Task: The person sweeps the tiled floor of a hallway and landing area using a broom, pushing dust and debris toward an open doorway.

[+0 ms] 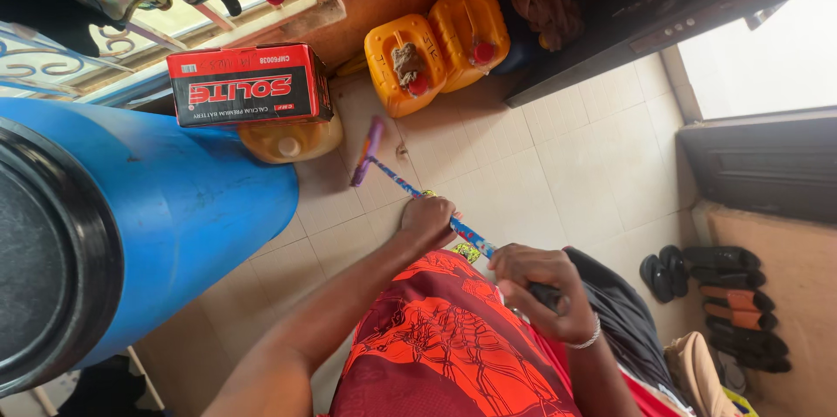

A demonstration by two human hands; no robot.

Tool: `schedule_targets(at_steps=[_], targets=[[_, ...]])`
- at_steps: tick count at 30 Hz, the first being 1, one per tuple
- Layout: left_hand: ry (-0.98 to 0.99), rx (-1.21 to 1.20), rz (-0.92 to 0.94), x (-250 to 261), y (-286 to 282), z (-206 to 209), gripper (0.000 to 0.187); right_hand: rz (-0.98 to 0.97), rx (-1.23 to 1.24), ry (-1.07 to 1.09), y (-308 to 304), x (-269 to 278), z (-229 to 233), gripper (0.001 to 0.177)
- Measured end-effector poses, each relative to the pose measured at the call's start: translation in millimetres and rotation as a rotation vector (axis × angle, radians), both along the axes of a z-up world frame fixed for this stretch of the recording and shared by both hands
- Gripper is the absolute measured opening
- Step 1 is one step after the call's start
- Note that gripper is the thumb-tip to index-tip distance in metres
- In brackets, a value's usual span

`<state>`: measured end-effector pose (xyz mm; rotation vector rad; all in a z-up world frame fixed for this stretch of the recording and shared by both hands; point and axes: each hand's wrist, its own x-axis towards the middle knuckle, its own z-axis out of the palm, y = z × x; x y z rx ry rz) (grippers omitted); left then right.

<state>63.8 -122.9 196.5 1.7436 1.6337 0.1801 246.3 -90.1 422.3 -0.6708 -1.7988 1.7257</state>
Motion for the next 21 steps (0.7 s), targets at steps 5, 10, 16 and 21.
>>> schedule_targets(at_steps=[5, 10, 16, 21], targets=[[-0.002, -0.057, 0.164, -3, -13, -20, 0.039, -0.164, -0.027, 0.172, -4, 6, -50, 0.036], [0.026, -0.074, 0.131, 22, 0, -103, 0.035, -0.345, -0.196, -0.156, -16, 15, -91, 0.038], [-0.104, 0.102, -0.039, 103, 38, -109, 0.027, -0.568, 0.002, -0.200, -22, 38, -49, 0.026], [-0.153, 0.146, -0.072, 130, 48, -33, 0.034, -0.487, 0.165, -0.253, -24, 63, 9, 0.029]])
